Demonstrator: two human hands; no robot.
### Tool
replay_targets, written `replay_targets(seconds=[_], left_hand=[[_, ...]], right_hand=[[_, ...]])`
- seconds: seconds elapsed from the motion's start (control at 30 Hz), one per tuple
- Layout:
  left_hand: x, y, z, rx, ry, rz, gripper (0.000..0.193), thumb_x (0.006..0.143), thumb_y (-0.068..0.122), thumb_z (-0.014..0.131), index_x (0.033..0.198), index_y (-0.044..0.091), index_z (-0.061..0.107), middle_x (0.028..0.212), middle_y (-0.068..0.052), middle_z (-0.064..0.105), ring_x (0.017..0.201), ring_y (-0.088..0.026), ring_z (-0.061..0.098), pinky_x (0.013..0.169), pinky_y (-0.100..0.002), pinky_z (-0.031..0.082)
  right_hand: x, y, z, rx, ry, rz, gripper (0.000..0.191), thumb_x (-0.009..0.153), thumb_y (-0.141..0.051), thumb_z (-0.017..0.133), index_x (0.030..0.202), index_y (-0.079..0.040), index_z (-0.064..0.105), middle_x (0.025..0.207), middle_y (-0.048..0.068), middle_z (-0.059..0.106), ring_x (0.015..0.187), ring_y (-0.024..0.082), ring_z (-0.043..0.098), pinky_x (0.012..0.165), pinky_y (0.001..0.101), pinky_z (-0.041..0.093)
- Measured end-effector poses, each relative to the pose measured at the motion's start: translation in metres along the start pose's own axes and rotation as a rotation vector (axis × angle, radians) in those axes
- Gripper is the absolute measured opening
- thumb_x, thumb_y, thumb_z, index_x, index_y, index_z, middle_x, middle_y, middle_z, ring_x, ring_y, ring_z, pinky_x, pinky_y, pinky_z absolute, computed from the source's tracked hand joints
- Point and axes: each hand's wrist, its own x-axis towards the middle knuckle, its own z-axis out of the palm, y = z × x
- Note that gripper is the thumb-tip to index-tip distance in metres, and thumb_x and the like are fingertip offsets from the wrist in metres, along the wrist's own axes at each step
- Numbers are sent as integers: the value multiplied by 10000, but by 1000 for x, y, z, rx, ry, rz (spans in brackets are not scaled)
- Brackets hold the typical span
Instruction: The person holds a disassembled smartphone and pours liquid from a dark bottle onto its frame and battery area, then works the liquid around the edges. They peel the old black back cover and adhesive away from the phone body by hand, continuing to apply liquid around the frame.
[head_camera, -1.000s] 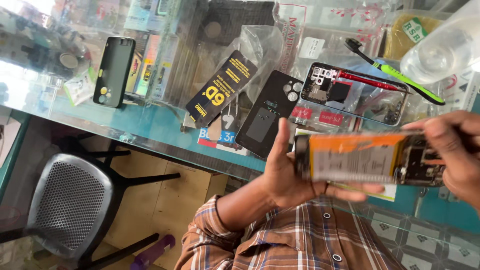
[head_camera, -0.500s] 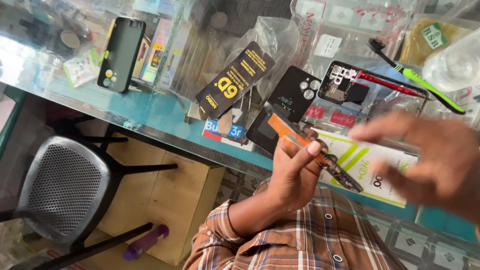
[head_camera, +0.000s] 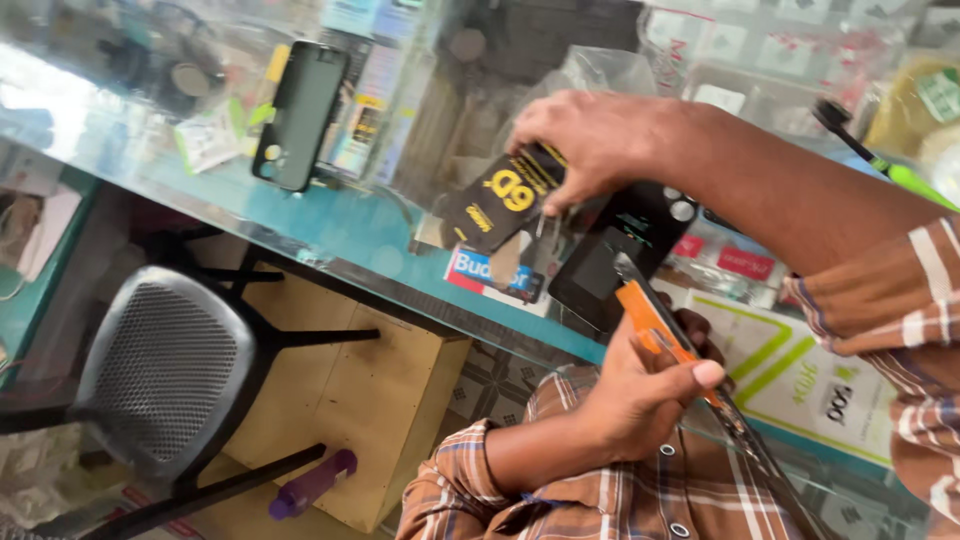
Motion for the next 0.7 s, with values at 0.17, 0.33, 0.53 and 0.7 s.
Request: replay_targets(seconds=[0.17, 0.33, 0.53, 0.7], left_hand=[[2, 2, 6, 1, -12, -41, 621, 875, -30, 779, 1364, 94, 416, 1208, -67, 559, 1078, -207, 618, 882, -383, 546], [3, -1, 11, -26, -41, 19, 618, 880, -25, 797, 1371, 85, 438, 1216, -50, 552, 1130, -181, 609, 961, -374, 545], [0, -4, 22, 2, -32, 35, 552, 870, -24, 785, 1312, 83, 472, 1183, -45, 569, 1102, -182, 618, 941, -373, 544], [0, -13, 32, 6, -44, 57, 496, 886, -24, 782, 1263, 80, 478, 1181, -34, 560, 1078, -172, 623, 939, -378, 549]], right_hand=[[-12, 3, 0, -77, -119, 160, 553, 697, -323, 878, 1185, -121, 711, 1149, 126, 697, 1103, 346, 649, 948, 459, 521], [-33, -16, 4, -154, -3, 87, 324, 839, -258, 748, 1119, -95, 733, 1163, 111, 713, 1024, 347, 682, 908, 438, 544], [-53, -46, -18, -857, 573, -176, 236, 962, -157, 600, 1135, -41, 710, 1163, 117, 725, 1076, 233, 717, 1009, 378, 577], [-118, -85, -51, -324, 839, 121, 50, 1124, -6, 639, 1107, 12, 682, 940, 174, 659, 860, 342, 661, 713, 423, 493]])
